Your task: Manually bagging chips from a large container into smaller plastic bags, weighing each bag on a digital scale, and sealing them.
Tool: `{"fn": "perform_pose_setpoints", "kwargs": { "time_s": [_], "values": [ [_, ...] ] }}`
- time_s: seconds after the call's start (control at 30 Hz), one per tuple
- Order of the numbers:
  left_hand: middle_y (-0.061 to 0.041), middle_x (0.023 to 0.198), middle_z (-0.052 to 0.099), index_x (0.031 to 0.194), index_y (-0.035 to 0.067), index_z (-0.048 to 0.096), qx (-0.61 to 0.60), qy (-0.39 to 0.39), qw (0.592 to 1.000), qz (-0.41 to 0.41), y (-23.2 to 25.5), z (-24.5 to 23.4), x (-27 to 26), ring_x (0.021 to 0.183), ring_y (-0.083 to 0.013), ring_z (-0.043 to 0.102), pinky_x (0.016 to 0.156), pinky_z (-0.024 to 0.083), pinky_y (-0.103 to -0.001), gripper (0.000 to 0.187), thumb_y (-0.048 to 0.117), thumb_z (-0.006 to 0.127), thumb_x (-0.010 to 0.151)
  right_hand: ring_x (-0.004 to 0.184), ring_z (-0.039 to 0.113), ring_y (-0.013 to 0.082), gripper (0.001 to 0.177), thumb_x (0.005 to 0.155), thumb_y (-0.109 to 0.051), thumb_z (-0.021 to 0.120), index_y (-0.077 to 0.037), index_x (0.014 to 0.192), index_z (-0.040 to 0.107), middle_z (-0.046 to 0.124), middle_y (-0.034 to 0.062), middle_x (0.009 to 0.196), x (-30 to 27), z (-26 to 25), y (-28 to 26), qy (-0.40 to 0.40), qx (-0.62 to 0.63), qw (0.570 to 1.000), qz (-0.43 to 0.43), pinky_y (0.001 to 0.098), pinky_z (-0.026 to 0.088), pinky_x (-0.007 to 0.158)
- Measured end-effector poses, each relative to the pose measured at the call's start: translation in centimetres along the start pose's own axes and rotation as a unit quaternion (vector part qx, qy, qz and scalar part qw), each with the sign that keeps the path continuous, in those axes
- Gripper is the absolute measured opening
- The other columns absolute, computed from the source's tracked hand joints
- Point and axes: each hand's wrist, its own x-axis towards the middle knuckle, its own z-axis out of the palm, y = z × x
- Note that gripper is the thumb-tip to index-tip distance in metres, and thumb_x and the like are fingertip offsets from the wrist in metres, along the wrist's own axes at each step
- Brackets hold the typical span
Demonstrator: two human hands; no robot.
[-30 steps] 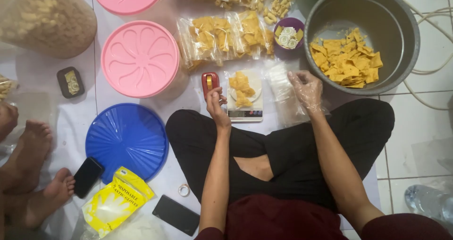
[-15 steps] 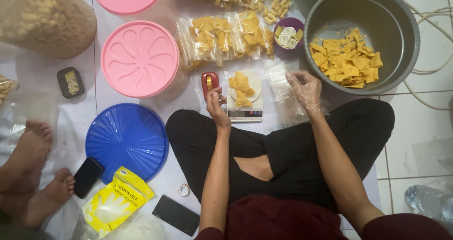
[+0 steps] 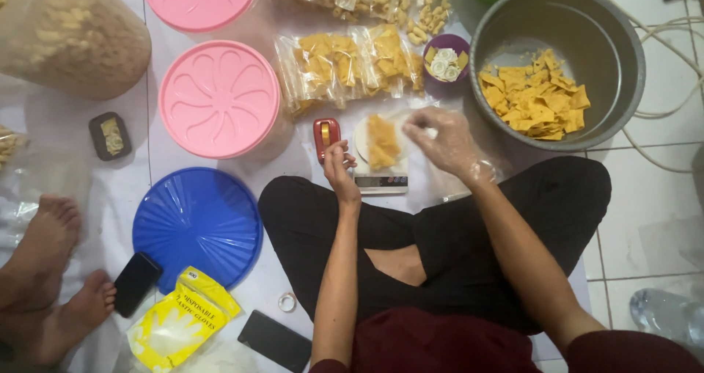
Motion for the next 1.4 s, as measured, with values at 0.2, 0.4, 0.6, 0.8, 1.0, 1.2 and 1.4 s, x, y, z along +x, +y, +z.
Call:
{"fn": "perform_pose_setpoints", "kwargs": {
  "time_s": [0.2, 0.4, 0.6, 0.8, 1.0, 1.2, 1.4],
  "values": [
    [-0.011, 0.114, 0.059, 0.129, 0.005, 0.059, -0.081, -0.098, 0.964, -0.232, -0.1, 0.5, -0.6, 0.095, -0.0207, 0.063, 0.081, 0.056, -0.033, 0.062, 0.060, 0.043, 0.105, 0.074, 0.073, 0.0250, 0.005, 0.092, -0.008, 0.072, -0.007, 0.094, 0.076, 0.076, 0.0119, 0.083, 2.2, -0.6, -7.0, -0.091, 0.020, 0.987, -0.133, 0.0337, 0.058, 0.072],
    [-0.004, 0.121, 0.070, 0.135, 0.019, 0.062, -0.168, -0.059, 0.929, -0.324, 4.1, 1.3, -0.6, 0.102, -0.0144, 0.068, 0.089, 0.056, -0.030, 0.064, 0.069, 0.046, 0.100, 0.070, 0.073, 0.0278, 0.012, 0.084, -0.008, 0.080, -0.010, 0.096, 0.077, 0.075, 0.0100, 0.081, 2.8, -1.9, -8.9, -0.121, 0.102, 0.967, -0.200, 0.0402, 0.059, 0.065],
    [-0.012, 0.102, 0.064, 0.130, 0.003, 0.057, -0.296, -0.085, 0.897, -0.316, 2.7, -0.3, 0.5, 0.086, -0.0192, 0.061, 0.075, 0.052, -0.034, 0.059, 0.053, 0.039, 0.106, 0.061, 0.062, 0.0147, 0.019, 0.101, -0.020, 0.070, -0.002, 0.104, 0.077, 0.076, 0.0117, 0.089, 10.7, -5.5, -3.2, 0.032, -0.012, 0.998, 0.051, 0.0281, 0.054, 0.054],
    [-0.011, 0.097, 0.071, 0.119, 0.017, 0.062, -0.275, -0.042, 0.896, -0.345, 1.0, -0.4, 1.3, 0.080, -0.0179, 0.069, 0.069, 0.060, -0.033, 0.051, 0.062, 0.048, 0.102, 0.101, 0.073, 0.0357, 0.021, 0.083, -0.020, 0.076, -0.027, 0.102, 0.082, 0.078, 0.0102, 0.098, 17.7, 4.9, 29.8, -0.114, -0.250, 0.939, 0.206, 0.0442, 0.059, 0.086],
    [-0.011, 0.097, 0.072, 0.120, 0.017, 0.061, -0.264, -0.031, 0.897, -0.354, -0.2, -0.4, 1.5, 0.078, -0.0179, 0.070, 0.067, 0.061, -0.034, 0.051, 0.062, 0.048, 0.101, 0.112, 0.068, 0.0453, 0.038, 0.092, -0.030, 0.064, -0.003, 0.116, 0.075, 0.073, 0.0227, 0.112, 16.5, 5.4, 22.0, -0.197, -0.328, 0.884, 0.270, 0.0692, 0.054, 0.082],
    [-0.013, 0.097, 0.074, 0.120, 0.016, 0.062, -0.277, -0.033, 0.893, -0.354, 0.5, -0.1, 1.5, 0.077, -0.0196, 0.072, 0.067, 0.062, -0.035, 0.048, 0.060, 0.051, 0.101, 0.114, 0.069, 0.0338, 0.025, 0.093, -0.025, 0.064, -0.014, 0.112, 0.077, 0.075, 0.0111, 0.110, 14.9, 3.6, 15.9, -0.169, -0.315, 0.905, 0.230, 0.0555, 0.058, 0.090],
    [-0.013, 0.101, 0.075, 0.123, 0.015, 0.064, -0.279, -0.039, 0.895, -0.347, 0.3, -0.4, 1.4, 0.083, -0.0200, 0.073, 0.070, 0.063, -0.034, 0.049, 0.058, 0.052, 0.102, 0.091, 0.077, 0.0253, 0.011, 0.092, -0.029, 0.074, -0.021, 0.087, 0.080, 0.078, 0.0048, 0.087, 15.7, 5.0, 21.2, -0.142, -0.398, 0.895, 0.142, 0.0378, 0.063, 0.075]
  ]
}}
